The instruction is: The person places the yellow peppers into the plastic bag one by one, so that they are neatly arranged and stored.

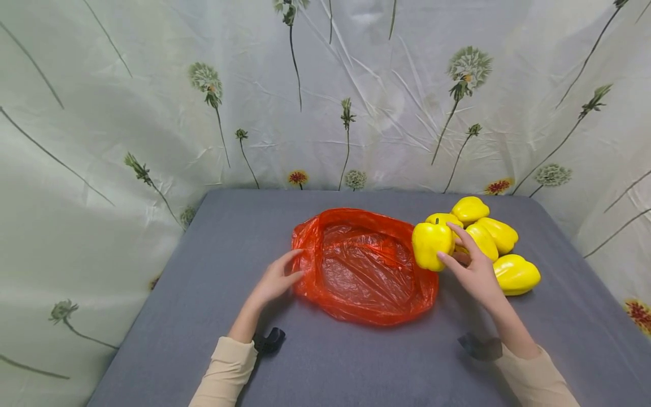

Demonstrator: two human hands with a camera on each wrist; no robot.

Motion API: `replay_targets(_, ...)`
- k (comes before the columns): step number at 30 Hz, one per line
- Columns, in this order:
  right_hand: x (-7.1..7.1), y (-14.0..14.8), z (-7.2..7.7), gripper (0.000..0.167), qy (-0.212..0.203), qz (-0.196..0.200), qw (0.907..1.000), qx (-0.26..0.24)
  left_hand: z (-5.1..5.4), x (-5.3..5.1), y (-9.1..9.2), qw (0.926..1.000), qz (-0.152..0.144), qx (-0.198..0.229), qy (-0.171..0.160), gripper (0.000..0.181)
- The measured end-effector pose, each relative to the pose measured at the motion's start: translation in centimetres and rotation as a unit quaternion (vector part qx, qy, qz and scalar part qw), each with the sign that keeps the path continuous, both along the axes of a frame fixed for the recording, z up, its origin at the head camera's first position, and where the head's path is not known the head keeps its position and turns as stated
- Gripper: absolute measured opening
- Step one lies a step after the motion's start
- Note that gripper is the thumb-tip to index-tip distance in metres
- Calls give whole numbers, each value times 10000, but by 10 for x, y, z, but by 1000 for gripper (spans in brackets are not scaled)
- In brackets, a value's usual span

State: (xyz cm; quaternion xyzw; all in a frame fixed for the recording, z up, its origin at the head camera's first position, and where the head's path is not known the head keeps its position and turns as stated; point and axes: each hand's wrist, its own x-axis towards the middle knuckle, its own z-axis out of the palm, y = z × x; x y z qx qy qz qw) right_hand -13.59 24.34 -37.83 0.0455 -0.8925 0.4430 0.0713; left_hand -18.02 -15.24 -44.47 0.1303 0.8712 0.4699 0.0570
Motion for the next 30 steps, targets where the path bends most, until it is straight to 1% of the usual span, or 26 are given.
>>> replay_targets(2, -3, -3, 0, 65, -123, 100, 9998, -80, -1, 1, 0, 10000, -5, -2, -25, 53)
replay_targets(5, -9, -6, -1, 66, -358, 256, 9985, -334, -2, 1, 1, 10000, 5, 14, -70, 53)
replay_targets(9, -18, -11, -3, 67, -612, 429, 9952, -629, -3, 1, 2, 10000, -8, 55, -31, 53)
replay_targets(12, -25, -16, -3, 68, -766, 551, 9933, -665, -3, 1, 1, 10000, -37, 36, 43, 53)
replay_targets(17, -37, -29, -3, 68, -980, 861, 9882, -797, -3, -1, 0, 10000, -13, -4, 94, 53)
replay_targets(21, -48, -42, -7, 66, -1013, 1115, 9846, -883, -4, -1, 0, 9999, 46, -56, 71, 53)
replay_targets(25, -54, -52, -10, 65, -1143, 1264, 9808, -944, -4, -1, 0, 9999, 69, -120, 61, 54)
replay_targets(30, -60, -62, -10, 66, -1500, 1397, 9740, -968, -2, -1, 1, 9998, 45, -149, 91, 53)
